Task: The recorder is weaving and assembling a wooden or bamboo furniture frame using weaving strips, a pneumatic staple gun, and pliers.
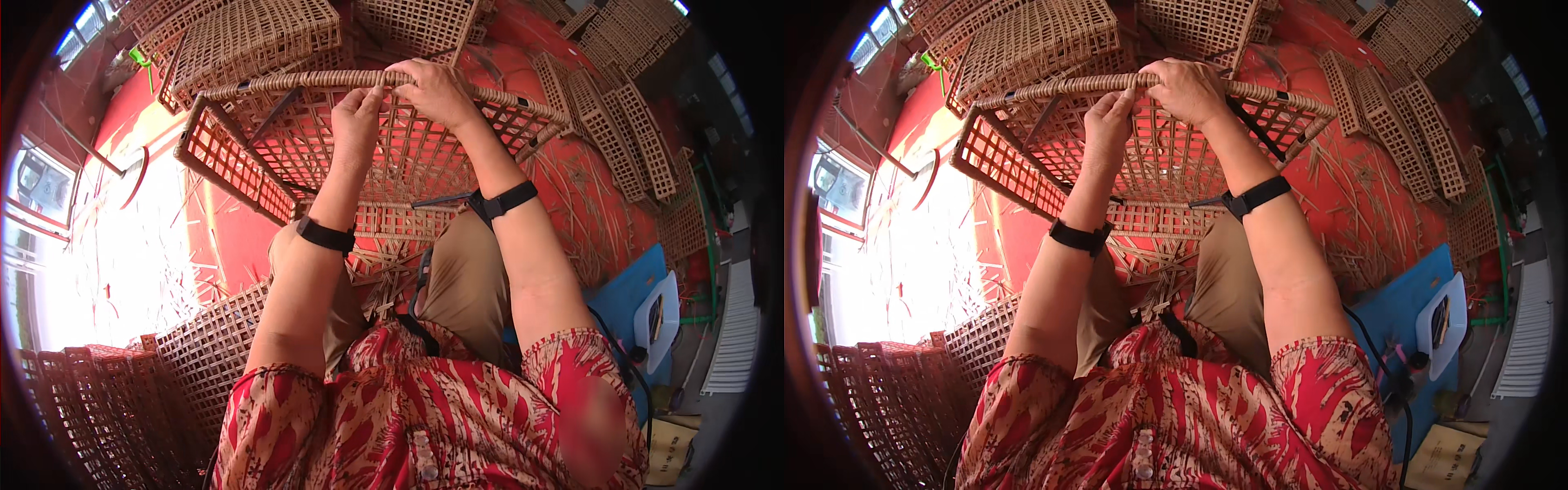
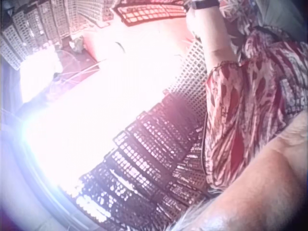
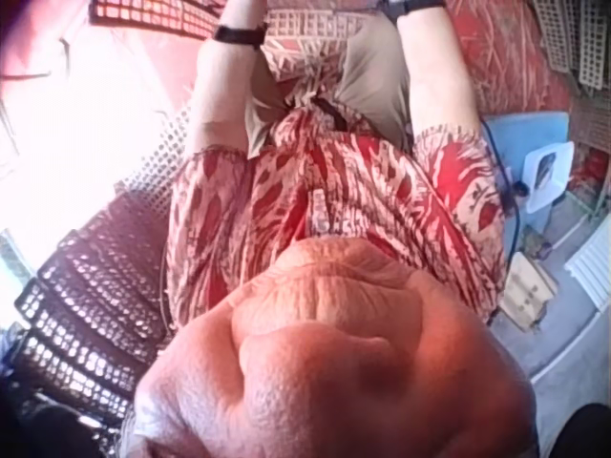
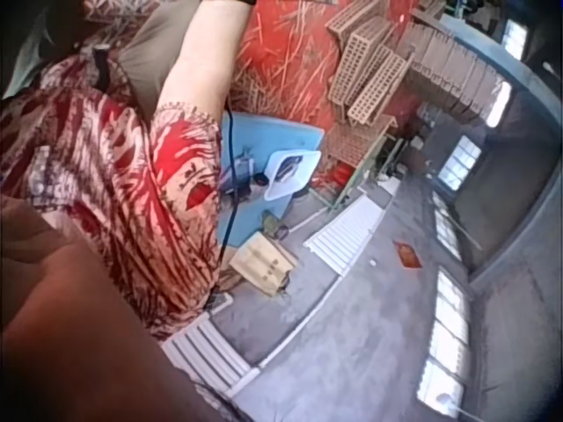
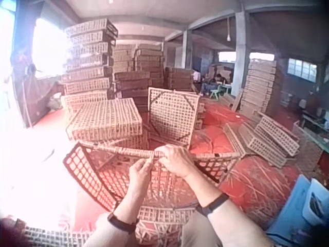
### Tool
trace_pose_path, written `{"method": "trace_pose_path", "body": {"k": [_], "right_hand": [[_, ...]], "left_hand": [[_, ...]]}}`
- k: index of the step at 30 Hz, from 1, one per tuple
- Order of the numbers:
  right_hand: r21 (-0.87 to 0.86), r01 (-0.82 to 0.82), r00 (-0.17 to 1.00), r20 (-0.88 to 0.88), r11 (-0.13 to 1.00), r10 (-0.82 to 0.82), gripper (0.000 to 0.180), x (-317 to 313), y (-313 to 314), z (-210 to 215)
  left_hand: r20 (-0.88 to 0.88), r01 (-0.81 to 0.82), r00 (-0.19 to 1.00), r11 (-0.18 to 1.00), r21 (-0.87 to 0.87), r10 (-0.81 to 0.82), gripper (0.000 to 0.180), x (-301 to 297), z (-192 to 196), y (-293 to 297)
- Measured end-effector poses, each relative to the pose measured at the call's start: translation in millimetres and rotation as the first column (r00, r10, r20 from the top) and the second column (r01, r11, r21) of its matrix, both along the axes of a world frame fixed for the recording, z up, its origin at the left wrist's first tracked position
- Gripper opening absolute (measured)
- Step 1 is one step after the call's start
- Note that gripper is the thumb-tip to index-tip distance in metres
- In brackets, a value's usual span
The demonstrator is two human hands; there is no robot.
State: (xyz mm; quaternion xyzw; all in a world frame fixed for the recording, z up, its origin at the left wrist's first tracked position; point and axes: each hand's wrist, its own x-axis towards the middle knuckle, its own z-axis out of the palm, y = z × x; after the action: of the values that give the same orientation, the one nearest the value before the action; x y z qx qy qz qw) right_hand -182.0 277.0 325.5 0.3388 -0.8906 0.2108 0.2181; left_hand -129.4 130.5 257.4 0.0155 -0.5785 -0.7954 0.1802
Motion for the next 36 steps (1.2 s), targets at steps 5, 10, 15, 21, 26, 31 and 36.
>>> {"method": "trace_pose_path", "body": {"k": [5,10,15,21,26,31,36], "right_hand": [[-0.04,0.002,0.999,0.038,0.999,0.0,0.034,3,-2,4],[-0.024,0.055,0.982,0.185,0.998,-0.05,0.037,9,1,8],[-0.048,0.027,0.991,0.134,0.998,-0.021,0.039,15,0,7],[-0.028,0.027,0.983,0.184,0.999,-0.022,0.041,20,5,9],[-0.011,-0.031,0.985,0.169,0.999,0.032,0.041,23,6,8],[-0.046,0.005,0.974,0.225,0.999,0.006,0.042,27,9,7],[-0.069,-0.016,0.972,0.231,0.997,0.032,0.043,27,12,5]], "left_hand": [[-0.071,-0.056,0.996,0.998,-0.002,0.056,0.028,-9,-13,4],[-0.113,-0.085,0.99,0.996,0.012,0.086,0.024,-9,-22,12],[-0.131,-0.079,0.988,0.995,0.056,0.086,0.014,-6,-23,16],[-0.087,0.068,0.996,0.913,0.401,-0.035,0.014,2,-18,24],[-0.117,0.087,0.992,0.88,0.467,-0.036,0.017,6,-23,31],[-0.175,0.088,0.985,0.892,0.443,-0.01,0.018,7,-26,32],[-0.084,0.098,0.994,0.867,0.489,-0.064,0.02,14,-25,34]]}}
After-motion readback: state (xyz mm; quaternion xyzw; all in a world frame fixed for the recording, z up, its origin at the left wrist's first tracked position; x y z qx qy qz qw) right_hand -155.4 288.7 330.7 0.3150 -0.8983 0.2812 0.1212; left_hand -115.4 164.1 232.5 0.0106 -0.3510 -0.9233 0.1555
